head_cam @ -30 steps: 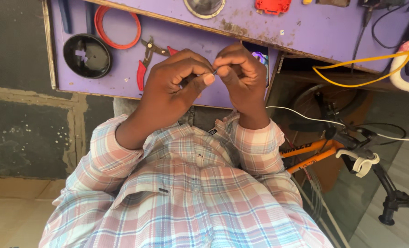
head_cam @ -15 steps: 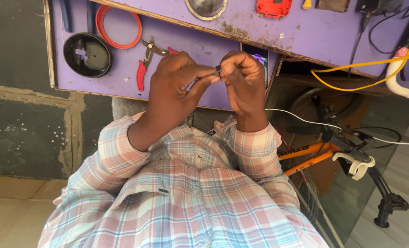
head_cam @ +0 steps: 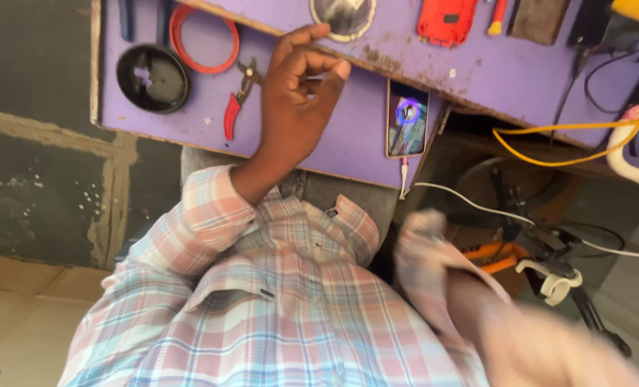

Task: The person solders wires to a small metallic bell-shaped object. They use a soldering iron to attach red and green wires to the object's terminals, then use pliers to trim the excess wire. The person repeats this process for multiple wires.

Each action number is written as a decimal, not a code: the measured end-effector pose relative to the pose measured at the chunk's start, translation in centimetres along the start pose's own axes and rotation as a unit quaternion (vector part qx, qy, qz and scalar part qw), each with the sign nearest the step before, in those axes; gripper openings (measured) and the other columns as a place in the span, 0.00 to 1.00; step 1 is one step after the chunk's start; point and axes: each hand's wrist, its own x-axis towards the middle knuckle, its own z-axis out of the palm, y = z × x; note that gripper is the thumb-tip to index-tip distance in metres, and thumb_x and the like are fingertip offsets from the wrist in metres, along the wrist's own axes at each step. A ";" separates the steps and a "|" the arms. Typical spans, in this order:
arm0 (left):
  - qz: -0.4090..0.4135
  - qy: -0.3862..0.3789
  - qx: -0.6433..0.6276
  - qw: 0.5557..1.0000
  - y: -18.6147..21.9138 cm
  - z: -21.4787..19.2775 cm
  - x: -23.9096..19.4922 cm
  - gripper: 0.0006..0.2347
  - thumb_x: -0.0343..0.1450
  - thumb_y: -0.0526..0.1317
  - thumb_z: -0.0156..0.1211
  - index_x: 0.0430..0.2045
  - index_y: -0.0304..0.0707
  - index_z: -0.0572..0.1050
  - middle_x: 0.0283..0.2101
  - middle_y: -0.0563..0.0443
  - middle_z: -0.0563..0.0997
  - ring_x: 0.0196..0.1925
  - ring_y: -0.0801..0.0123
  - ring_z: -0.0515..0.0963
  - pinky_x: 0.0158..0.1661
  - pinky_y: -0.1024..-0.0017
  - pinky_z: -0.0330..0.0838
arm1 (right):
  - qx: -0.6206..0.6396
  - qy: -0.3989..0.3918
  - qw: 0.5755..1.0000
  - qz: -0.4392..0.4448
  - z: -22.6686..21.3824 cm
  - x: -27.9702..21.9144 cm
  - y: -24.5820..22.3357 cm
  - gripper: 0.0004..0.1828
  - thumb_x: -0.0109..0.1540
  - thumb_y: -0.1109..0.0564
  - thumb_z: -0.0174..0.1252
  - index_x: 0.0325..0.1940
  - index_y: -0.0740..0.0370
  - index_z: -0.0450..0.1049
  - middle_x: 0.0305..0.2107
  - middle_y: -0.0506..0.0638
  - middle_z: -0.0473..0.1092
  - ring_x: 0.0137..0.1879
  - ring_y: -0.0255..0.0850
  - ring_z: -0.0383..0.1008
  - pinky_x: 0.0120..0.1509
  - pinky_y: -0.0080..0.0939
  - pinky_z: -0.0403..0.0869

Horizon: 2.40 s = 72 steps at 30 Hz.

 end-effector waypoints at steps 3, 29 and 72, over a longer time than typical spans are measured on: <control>0.051 0.020 -0.002 0.998 -0.8 1.7 1.6 0.04 0.77 0.31 0.64 0.34 0.31 0.76 0.71 0.45 0.63 0.49 0.81 0.79 0.39 0.83 0.76 | -0.073 -0.029 0.997 -0.004 -1.0 -0.5 0.5 0.16 0.65 0.58 0.69 0.52 0.67 0.74 0.40 0.53 0.73 0.46 0.41 0.74 0.54 0.41 0.75; 0.149 0.088 0.066 0.983 -2.5 2.5 2.0 0.05 0.78 0.31 0.60 0.35 0.30 0.71 0.70 0.38 0.65 0.62 0.66 0.77 0.62 0.70 0.72 | -0.158 -0.158 0.940 -0.256 4.3 12.9 -1.8 0.26 0.67 0.56 0.75 0.65 0.61 0.71 0.55 0.55 0.74 0.64 0.47 0.76 0.71 0.45 0.73; 0.109 -0.011 0.069 0.992 -1.9 -0.2 4.8 0.05 0.75 0.26 0.64 0.30 0.28 0.74 0.71 0.37 0.70 0.76 0.52 0.67 0.73 0.62 0.61 | -0.015 0.213 0.971 -0.105 -5.1 15.3 9.4 0.37 0.79 0.55 0.61 0.82 0.61 0.45 0.27 0.49 0.69 0.32 0.34 0.67 0.36 0.34 0.73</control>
